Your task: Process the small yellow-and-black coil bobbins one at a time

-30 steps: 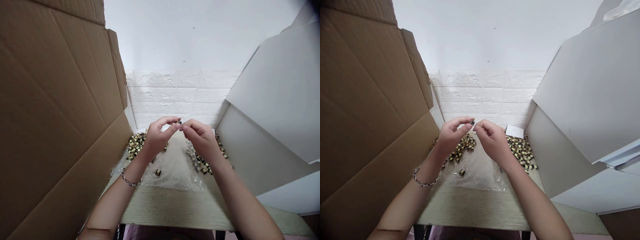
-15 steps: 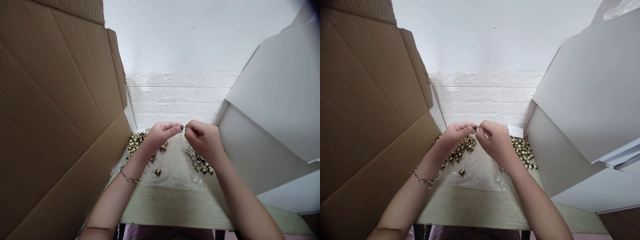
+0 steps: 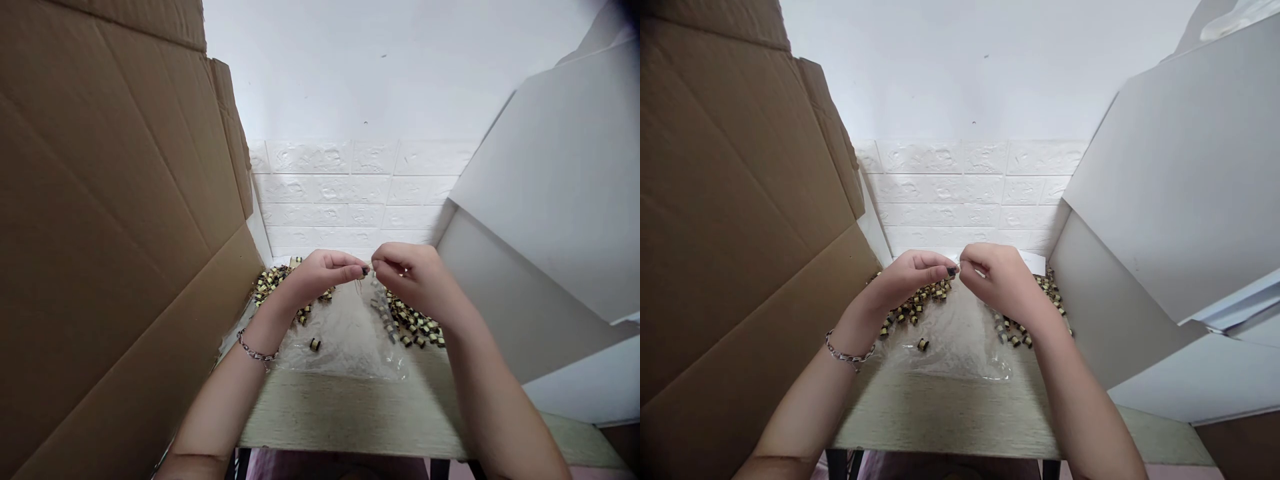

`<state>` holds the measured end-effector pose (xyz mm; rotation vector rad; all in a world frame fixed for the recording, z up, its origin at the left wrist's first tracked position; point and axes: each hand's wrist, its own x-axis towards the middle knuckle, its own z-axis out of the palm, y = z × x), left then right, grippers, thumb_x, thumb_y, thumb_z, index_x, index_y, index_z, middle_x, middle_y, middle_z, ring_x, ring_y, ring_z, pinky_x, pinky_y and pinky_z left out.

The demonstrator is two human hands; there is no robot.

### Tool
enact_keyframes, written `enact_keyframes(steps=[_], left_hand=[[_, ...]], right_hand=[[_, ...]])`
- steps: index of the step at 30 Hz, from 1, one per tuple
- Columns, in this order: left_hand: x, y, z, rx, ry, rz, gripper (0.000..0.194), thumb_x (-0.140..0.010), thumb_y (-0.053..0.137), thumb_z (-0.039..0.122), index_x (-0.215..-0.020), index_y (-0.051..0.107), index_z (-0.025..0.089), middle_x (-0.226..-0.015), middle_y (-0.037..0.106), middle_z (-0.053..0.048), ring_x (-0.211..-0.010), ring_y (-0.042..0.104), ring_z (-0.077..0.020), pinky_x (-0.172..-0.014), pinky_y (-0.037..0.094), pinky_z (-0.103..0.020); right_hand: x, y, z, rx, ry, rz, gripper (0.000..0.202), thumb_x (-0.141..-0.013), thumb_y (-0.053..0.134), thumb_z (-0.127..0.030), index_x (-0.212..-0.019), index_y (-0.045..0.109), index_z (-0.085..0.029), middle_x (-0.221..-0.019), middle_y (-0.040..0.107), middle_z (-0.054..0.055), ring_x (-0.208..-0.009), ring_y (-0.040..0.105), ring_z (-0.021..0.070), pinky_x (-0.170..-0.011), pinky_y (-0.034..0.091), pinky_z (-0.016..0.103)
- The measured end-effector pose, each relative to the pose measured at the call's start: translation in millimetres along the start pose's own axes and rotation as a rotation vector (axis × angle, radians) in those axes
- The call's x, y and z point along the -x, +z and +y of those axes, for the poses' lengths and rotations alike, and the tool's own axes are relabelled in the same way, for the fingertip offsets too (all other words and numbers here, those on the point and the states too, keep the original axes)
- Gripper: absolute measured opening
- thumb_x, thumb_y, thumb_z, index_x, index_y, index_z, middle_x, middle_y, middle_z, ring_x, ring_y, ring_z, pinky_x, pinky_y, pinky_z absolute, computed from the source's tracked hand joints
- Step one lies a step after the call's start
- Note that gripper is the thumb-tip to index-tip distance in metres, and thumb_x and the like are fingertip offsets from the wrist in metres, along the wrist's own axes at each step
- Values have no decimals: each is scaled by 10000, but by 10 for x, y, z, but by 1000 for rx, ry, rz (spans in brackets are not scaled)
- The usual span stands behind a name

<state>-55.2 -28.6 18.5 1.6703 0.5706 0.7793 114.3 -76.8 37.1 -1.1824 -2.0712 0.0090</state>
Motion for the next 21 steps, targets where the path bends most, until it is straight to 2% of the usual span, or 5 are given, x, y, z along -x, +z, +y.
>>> enact_keyframes(steps=[14, 21], left_hand=[[-11, -47, -23, -9, -7, -21, 263, -660, 636, 365, -838, 655, 172, -826, 661, -32, -750, 558, -105, -727, 403, -240], [-11, -44, -14, -42, 2, 5, 272, -662, 627, 382, -841, 661, 180, -801, 652, -30, -739, 538, -108, -691, 382, -235]], right_hand=[[-61, 111, 73, -90, -67, -19, 156, -718, 404, -100, -588, 462, -166, -550, 454, -39, -536, 392, 65, -503, 280, 191], [-67, 129, 130, -157, -12, -67, 149, -716, 398, -113, -595, 469, -162, -551, 449, -37, -537, 395, 71, -505, 284, 192]])
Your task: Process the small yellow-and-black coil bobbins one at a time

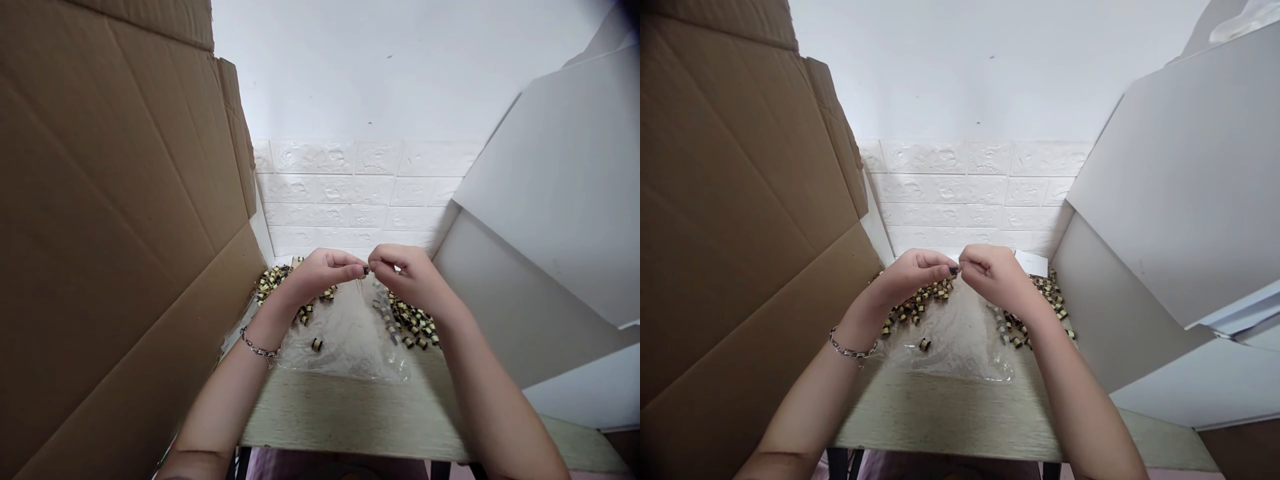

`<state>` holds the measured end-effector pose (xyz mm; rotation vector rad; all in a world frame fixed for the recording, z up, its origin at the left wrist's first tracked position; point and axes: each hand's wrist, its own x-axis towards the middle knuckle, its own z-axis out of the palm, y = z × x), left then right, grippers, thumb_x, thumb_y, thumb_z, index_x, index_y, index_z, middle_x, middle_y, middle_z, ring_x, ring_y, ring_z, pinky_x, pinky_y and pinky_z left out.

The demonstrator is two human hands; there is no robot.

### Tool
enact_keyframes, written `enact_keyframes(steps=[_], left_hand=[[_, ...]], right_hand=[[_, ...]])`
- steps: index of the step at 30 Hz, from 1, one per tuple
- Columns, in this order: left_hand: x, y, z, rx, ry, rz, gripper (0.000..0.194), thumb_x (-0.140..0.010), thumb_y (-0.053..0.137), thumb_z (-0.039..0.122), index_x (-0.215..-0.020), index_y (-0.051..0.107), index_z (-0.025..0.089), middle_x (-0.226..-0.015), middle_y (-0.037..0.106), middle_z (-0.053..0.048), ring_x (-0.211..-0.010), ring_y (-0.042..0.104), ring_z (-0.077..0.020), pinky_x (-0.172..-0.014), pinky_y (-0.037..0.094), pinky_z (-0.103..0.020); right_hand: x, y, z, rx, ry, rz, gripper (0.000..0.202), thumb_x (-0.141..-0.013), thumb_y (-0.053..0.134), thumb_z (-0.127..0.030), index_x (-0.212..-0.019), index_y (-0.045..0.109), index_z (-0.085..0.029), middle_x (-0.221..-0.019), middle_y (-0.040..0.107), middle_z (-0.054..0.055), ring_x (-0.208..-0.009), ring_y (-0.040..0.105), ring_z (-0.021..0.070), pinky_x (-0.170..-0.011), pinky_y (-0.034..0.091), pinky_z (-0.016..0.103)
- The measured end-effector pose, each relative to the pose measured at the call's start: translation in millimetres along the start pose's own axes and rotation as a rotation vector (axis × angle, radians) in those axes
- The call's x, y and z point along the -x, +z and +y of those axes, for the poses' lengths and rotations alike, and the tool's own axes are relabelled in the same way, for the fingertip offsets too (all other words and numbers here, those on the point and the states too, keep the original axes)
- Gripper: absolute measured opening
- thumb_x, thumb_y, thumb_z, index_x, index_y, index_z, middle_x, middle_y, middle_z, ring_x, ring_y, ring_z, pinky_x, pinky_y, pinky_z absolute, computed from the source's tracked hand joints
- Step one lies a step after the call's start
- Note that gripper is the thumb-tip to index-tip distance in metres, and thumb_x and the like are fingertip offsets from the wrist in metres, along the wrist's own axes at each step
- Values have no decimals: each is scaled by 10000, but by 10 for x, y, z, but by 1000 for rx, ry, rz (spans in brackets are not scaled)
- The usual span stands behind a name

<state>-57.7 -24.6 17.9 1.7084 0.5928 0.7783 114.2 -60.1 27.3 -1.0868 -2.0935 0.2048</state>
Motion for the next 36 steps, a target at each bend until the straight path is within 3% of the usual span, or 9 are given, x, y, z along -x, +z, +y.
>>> enact_keyframes(steps=[7, 15, 23, 31, 36], left_hand=[[-1, -19, -22, -55, -44, -17, 302, -642, 634, 402, -818, 657, 158, -630, 583, 1, -570, 440, -75, -534, 304, -214], [2, -65, -30, -35, -77, -81, 297, -630, 646, 392, -807, 654, 154, -655, 583, -6, -586, 453, -77, -556, 316, -219], [-79, -22, -115, 157, 30, -19, 285, -679, 602, 405, -770, 645, 138, -750, 611, -36, -740, 500, -112, -726, 343, -252], [-63, 79, -70, 368, 36, 37, 278, -690, 590, 408, -756, 619, 140, -717, 563, -25, -711, 475, -100, -681, 347, -222], [-49, 60, -49, 480, 57, 77, 218, -713, 587, 357, -776, 611, 149, -751, 553, -14, -718, 473, -74, -682, 337, -196]], right_hand=[[22, -9, 42, -140, 91, -125, 144, -728, 386, -140, -600, 448, -161, -534, 367, -46, -517, 332, 66, -467, 253, 188], [30, 3, 42, -230, 150, -202, 139, -717, 381, -147, -600, 454, -156, -527, 329, -54, -492, 287, 56, -439, 223, 182], [0, 52, 10, -158, 177, 24, 127, -693, 409, -159, -580, 468, -157, -519, 367, -48, -510, 325, 64, -472, 251, 189], [1, 44, -51, -372, 261, 100, 134, -689, 414, -174, -577, 483, -149, -508, 336, -50, -471, 285, 56, -434, 225, 189], [48, 16, -152, -267, 181, 228, 153, -723, 429, -163, -570, 438, -168, -500, 347, -49, -476, 310, 65, -446, 255, 196]])
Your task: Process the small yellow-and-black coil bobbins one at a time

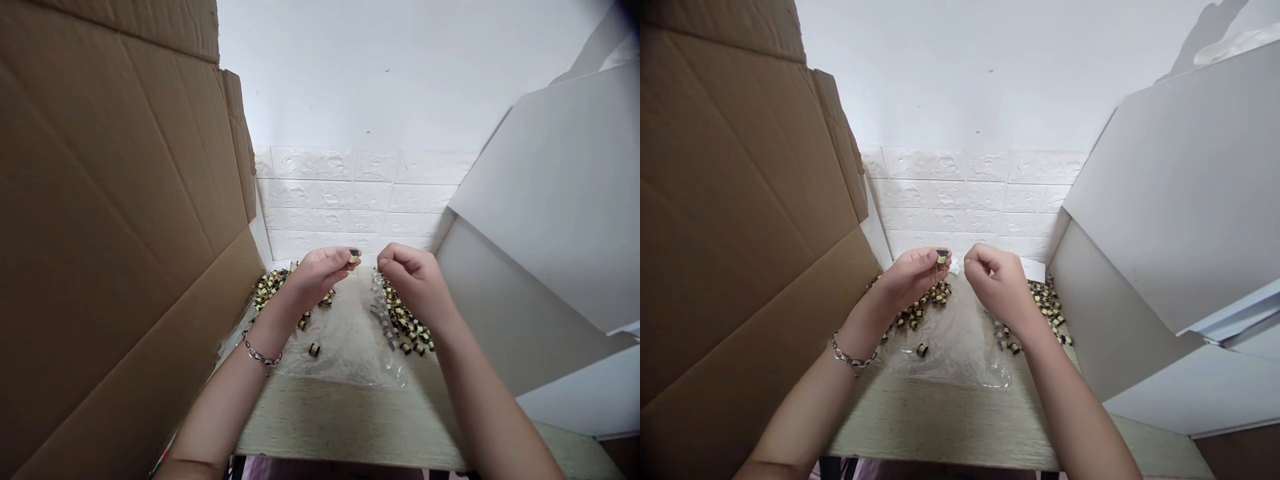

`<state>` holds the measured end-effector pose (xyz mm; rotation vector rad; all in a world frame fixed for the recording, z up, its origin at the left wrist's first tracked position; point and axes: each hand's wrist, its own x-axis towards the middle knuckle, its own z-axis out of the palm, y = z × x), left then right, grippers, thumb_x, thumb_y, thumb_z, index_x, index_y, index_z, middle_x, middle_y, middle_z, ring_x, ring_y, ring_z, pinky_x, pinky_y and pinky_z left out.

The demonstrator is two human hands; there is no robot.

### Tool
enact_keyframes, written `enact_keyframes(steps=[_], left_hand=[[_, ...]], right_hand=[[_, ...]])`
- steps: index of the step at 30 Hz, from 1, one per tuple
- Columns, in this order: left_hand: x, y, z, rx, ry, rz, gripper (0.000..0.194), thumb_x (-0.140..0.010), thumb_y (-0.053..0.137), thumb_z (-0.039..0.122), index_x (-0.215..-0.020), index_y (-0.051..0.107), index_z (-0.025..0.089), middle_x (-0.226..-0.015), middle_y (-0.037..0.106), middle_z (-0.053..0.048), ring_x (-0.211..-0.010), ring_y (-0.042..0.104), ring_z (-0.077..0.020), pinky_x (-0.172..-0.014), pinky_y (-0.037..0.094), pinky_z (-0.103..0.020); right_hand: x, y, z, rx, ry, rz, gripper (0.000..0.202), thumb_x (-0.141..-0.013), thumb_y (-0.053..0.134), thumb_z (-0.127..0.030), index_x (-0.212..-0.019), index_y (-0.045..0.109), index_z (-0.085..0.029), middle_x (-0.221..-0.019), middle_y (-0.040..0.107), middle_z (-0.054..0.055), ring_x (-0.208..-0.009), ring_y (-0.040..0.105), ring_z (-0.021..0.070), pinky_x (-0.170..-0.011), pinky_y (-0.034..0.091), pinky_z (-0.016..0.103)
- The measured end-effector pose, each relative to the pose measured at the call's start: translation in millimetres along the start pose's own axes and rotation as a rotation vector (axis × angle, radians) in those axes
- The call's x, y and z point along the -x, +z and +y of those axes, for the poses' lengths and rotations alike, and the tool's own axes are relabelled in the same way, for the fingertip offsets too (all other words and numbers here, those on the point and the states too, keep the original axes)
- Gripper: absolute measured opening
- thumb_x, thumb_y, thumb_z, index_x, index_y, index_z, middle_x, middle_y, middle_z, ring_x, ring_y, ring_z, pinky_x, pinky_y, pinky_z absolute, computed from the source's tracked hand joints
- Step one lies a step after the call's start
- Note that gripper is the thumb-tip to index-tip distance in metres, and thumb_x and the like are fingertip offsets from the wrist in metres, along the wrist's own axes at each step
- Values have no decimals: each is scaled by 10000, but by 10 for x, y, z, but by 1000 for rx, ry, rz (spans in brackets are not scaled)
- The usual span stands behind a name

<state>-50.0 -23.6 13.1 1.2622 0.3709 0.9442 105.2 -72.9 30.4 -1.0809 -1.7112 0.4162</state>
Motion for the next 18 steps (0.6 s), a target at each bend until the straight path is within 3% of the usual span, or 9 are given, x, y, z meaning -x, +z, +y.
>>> enact_keyframes(steps=[4, 7, 18], left_hand=[[36, 38, 48, -35, -23, 0, 225, -720, 578, 356, -794, 611, 146, -772, 548, -21, -734, 463, -83, -680, 331, -204], [63, 72, 76, -71, -21, -15, 222, -724, 569, 362, -799, 618, 159, -781, 553, -19, -743, 465, -89, -692, 332, -216], [71, 96, 72, -128, 40, -71, 192, -735, 564, 302, -871, 643, 192, -809, 615, -11, -792, 497, -92, -751, 350, -215]], right_hand=[[40, 4, -68, 175, -230, 137, 77, -744, 498, -185, -669, 519, -181, -578, 446, -24, -534, 393, 86, -509, 326, 219], [49, 7, -85, 230, -356, 171, 62, -758, 525, -191, -755, 586, -202, -642, 513, -3, -590, 451, 98, -527, 360, 223], [47, 7, -40, 271, -431, 169, 101, -759, 557, -185, -823, 632, -210, -675, 526, 9, -623, 491, 102, -537, 389, 229]])
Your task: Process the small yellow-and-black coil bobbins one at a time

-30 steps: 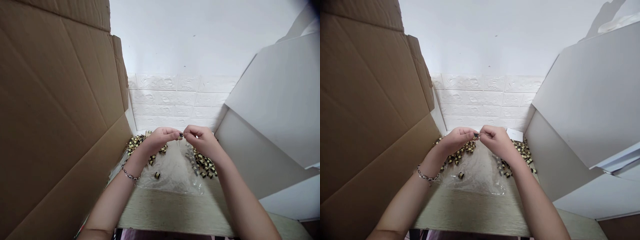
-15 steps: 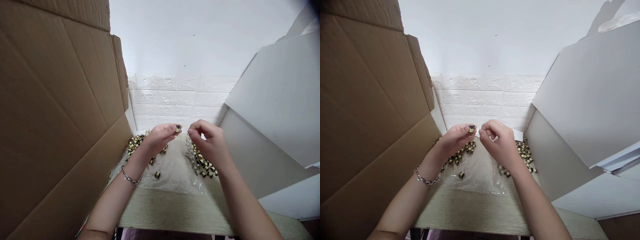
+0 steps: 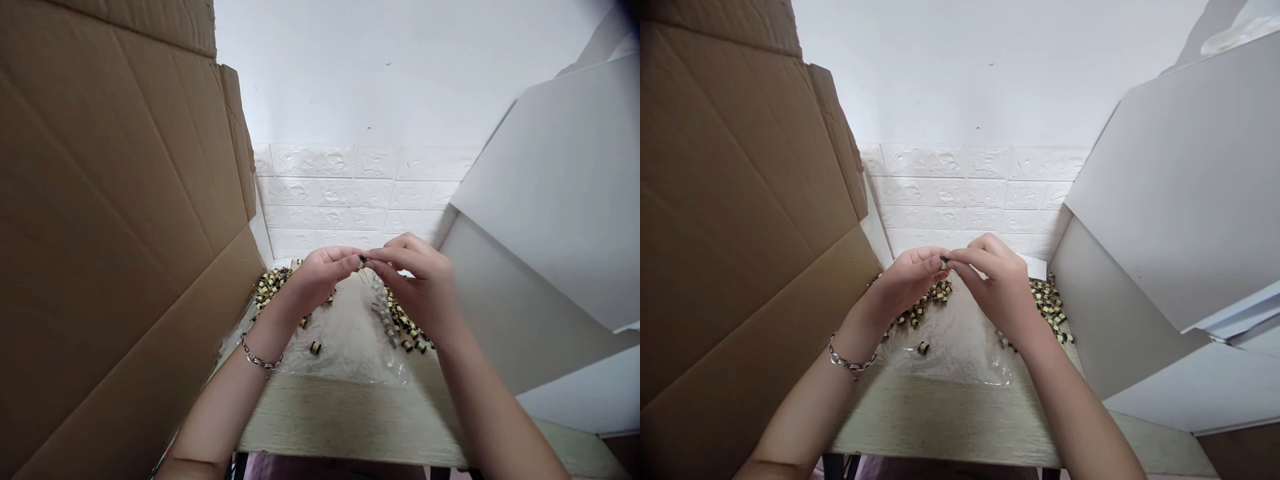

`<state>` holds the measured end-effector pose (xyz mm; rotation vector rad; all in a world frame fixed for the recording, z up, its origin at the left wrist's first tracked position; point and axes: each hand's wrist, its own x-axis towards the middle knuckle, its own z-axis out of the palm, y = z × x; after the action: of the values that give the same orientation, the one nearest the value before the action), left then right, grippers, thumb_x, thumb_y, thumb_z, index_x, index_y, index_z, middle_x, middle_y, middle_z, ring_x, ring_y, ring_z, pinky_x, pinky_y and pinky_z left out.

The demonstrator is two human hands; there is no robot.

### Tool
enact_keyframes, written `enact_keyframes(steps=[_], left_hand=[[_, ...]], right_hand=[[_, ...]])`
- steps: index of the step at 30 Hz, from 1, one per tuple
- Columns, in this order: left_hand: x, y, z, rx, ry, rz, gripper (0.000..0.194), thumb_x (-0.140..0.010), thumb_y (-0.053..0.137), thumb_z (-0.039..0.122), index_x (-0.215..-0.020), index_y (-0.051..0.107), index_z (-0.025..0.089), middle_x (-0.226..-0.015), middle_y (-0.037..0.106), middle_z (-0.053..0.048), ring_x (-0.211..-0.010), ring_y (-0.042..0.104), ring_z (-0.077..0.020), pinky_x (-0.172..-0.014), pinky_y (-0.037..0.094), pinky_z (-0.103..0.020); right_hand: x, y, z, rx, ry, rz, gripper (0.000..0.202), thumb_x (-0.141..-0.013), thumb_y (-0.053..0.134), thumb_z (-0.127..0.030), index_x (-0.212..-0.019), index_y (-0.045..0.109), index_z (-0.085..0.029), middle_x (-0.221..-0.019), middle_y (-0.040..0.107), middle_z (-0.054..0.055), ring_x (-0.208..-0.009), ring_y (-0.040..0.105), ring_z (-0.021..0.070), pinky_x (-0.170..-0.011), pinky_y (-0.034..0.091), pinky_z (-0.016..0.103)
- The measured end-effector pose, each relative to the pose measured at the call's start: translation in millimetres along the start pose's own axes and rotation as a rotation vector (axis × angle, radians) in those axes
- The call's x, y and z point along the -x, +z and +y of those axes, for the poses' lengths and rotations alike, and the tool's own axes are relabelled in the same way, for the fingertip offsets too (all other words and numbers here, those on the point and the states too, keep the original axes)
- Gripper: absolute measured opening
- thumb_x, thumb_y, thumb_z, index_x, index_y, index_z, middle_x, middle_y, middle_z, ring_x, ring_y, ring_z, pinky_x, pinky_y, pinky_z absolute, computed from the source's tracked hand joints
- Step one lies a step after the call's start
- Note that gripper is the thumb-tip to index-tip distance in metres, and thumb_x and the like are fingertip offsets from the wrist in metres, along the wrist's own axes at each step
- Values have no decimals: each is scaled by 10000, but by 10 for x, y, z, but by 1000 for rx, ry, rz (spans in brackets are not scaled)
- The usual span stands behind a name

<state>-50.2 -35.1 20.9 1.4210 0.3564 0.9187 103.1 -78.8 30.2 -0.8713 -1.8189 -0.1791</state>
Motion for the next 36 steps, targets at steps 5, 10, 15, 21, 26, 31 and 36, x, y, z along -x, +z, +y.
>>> enact_keyframes(steps=[5, 10, 15, 21, 26, 31, 36], left_hand=[[-6, -8, -8, -48, 6, 9, 239, -726, 572, 326, -899, 634, 173, -862, 630, -41, -829, 525, -126, -791, 362, -267], [-7, -14, -20, -61, 18, 18, 230, -726, 578, 312, -882, 638, 153, -831, 640, -45, -826, 543, -135, -807, 364, -287], [-13, -28, -35, -73, 5, 20, 221, -729, 581, 303, -862, 631, 134, -812, 641, -47, -891, 541, -158, -823, 363, -298], [-19, -40, -48, -142, 7, 84, 218, -697, 612, 304, -827, 634, 130, -793, 641, -42, -857, 544, -160, -826, 362, -307], [-17, -27, -43, -27, -33, 42, 202, -702, 602, 322, -801, 634, 148, -789, 620, -28, -828, 524, -136, -792, 358, -274], [5, -46, -27, 286, -141, 39, 197, -738, 563, 357, -825, 610, 186, -806, 564, 10, -755, 500, -76, -729, 372, -226], [32, -51, 15, 437, -182, 29, 214, -762, 527, 383, -852, 585, 197, -771, 543, 34, -717, 501, -61, -691, 376, -216]], right_hand=[[0, -3, -6, 37, -2, -29, 106, -775, 532, -188, -818, 623, -219, -686, 525, 8, -631, 494, 103, -543, 392, 225], [-1, -22, -9, 57, -26, -54, 108, -780, 525, -175, -823, 619, -209, -696, 526, 12, -641, 499, 99, -547, 392, 215], [-13, -39, -5, 79, -19, -84, 98, -777, 535, -176, -812, 619, -212, -696, 526, 6, -628, 492, 92, -546, 393, 209], [-20, -48, 12, 75, 20, -133, 83, -772, 544, -183, -798, 621, -202, -695, 524, 1, -638, 496, 90, -554, 393, 204], [-13, -34, 11, 42, 29, -78, 79, -755, 568, -179, -792, 629, -213, -679, 534, -8, -620, 496, 87, -550, 387, 211], [4, -63, -35, 109, -4, 73, 105, -734, 604, -225, -834, 634, -235, -633, 531, -16, -590, 477, 94, -569, 366, 247], [13, -58, -73, 210, -121, 88, 202, -687, 652, -288, -880, 613, -243, -624, 523, -27, -575, 477, 91, -606, 347, 270]])
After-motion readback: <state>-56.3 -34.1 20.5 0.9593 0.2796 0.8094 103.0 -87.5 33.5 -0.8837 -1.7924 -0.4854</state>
